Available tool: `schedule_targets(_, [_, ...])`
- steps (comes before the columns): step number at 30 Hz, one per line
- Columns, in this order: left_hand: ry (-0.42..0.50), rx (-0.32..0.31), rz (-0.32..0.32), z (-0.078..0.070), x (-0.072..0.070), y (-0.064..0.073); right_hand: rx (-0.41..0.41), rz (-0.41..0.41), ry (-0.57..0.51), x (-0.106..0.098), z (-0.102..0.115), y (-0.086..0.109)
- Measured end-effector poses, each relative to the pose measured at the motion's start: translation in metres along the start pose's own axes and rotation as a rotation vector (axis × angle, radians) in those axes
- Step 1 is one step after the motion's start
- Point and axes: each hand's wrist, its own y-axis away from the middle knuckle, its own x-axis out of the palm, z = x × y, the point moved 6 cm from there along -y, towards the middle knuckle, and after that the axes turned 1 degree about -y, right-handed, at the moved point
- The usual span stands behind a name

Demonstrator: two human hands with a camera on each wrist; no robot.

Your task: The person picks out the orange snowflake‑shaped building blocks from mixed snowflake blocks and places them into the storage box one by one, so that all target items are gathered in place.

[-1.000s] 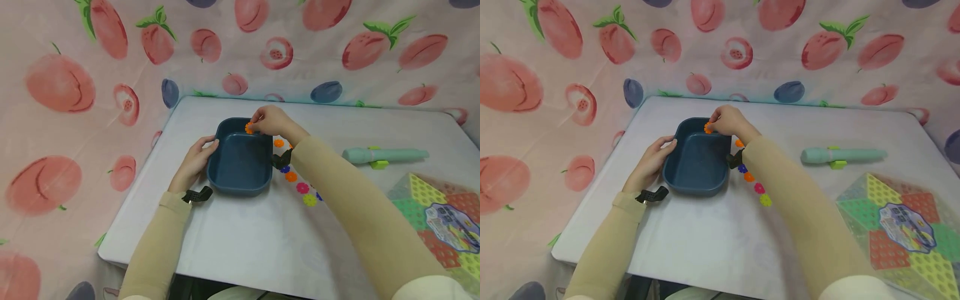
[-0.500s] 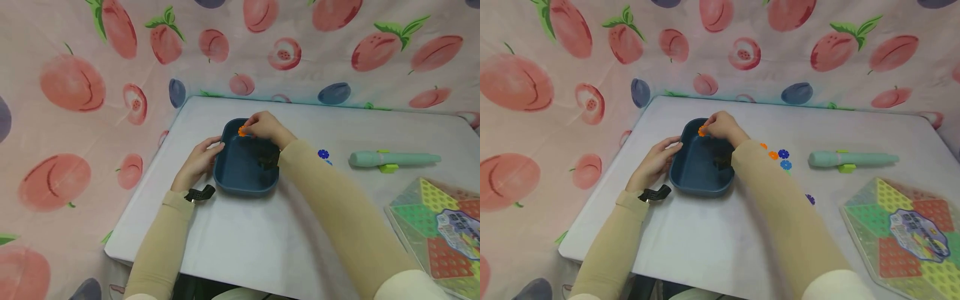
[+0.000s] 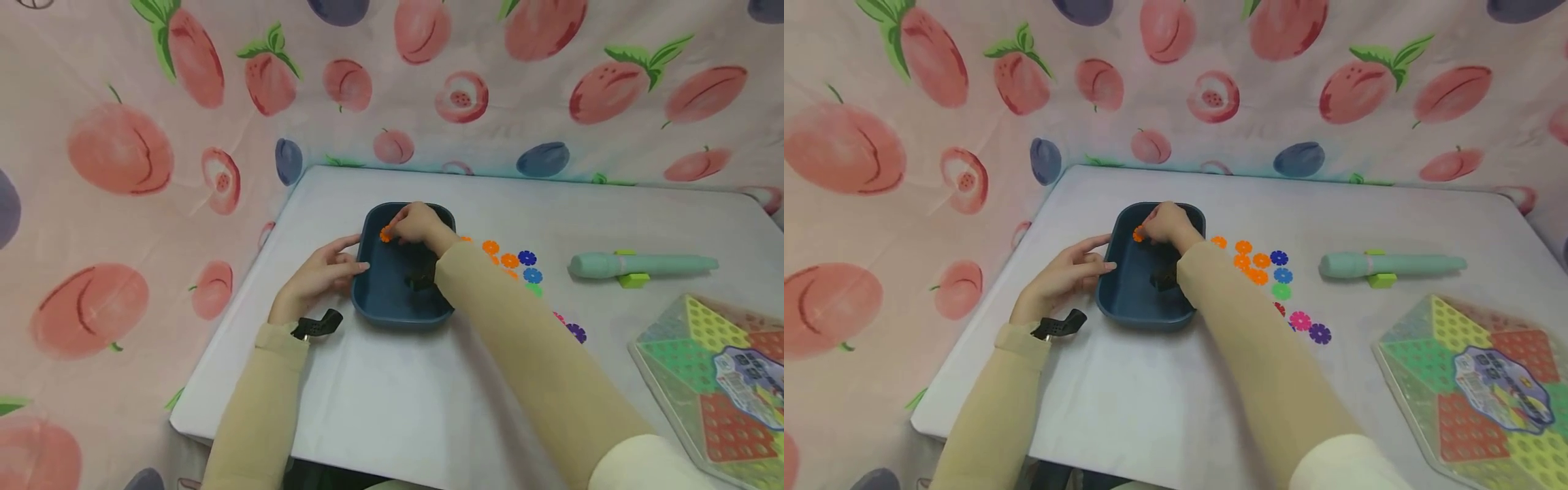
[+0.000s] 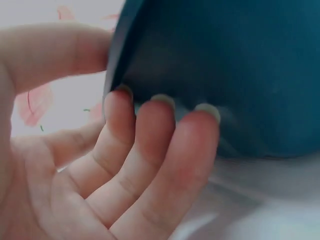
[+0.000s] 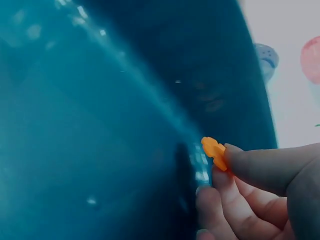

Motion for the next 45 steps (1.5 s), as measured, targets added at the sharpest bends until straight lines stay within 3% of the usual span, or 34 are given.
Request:
schedule_targets(5, [-0.031, 0.009, -0.028, 0.003, 0.006, 0.007, 0.017, 0.002, 0.014, 0.008, -0.009, -0.004])
schedule_targets(12, [0.015, 0.032, -0.069, 0.009, 0.007, 0.014, -0.047, -0.071, 0.217, 0.013, -0.003, -0.002])
schedule_targets(18, [0.019, 0.061, -0.109, 0.01, 0.009, 0.014, 0.009, -0.124, 0.274, 0.011, -0.002, 0.0])
schedule_targets(23, [0.044, 0.061, -0.129, 0.01, 0.009, 0.013, 0.001, -0.101, 0.254, 0.008, -0.003, 0.001])
schedule_targets(28, [0.081, 0.042, -0.129, 0.01, 0.01, 0.012, -0.076, -0.067, 0.058, -0.006, -0.003, 0.009])
schedule_targets(32, [0.092, 0.034, -0.147, 0.01, 0.009, 0.013, -0.156, -0.025, -0.21, -0.027, -0.002, 0.025])
schedule_targets(35, [0.085, 0.03, -0.163, 0.013, 0.008, 0.014, -0.205, 0.01, -0.339, -0.047, -0.006, 0.045])
schedule_targets(38, [0.073, 0.029, -0.172, 0.015, 0.008, 0.014, -0.258, -0.005, -0.324, -0.07, -0.017, 0.075])
schedule_targets(41, [0.065, 0.03, -0.173, 0.014, 0.01, 0.012, -0.291, -0.07, -0.23, -0.095, -0.038, 0.107])
schedule_targets(45, [0.056, 0.028, -0.184, 0.012, 0.009, 0.011, -0.241, -0.172, -0.086, -0.117, -0.077, 0.138])
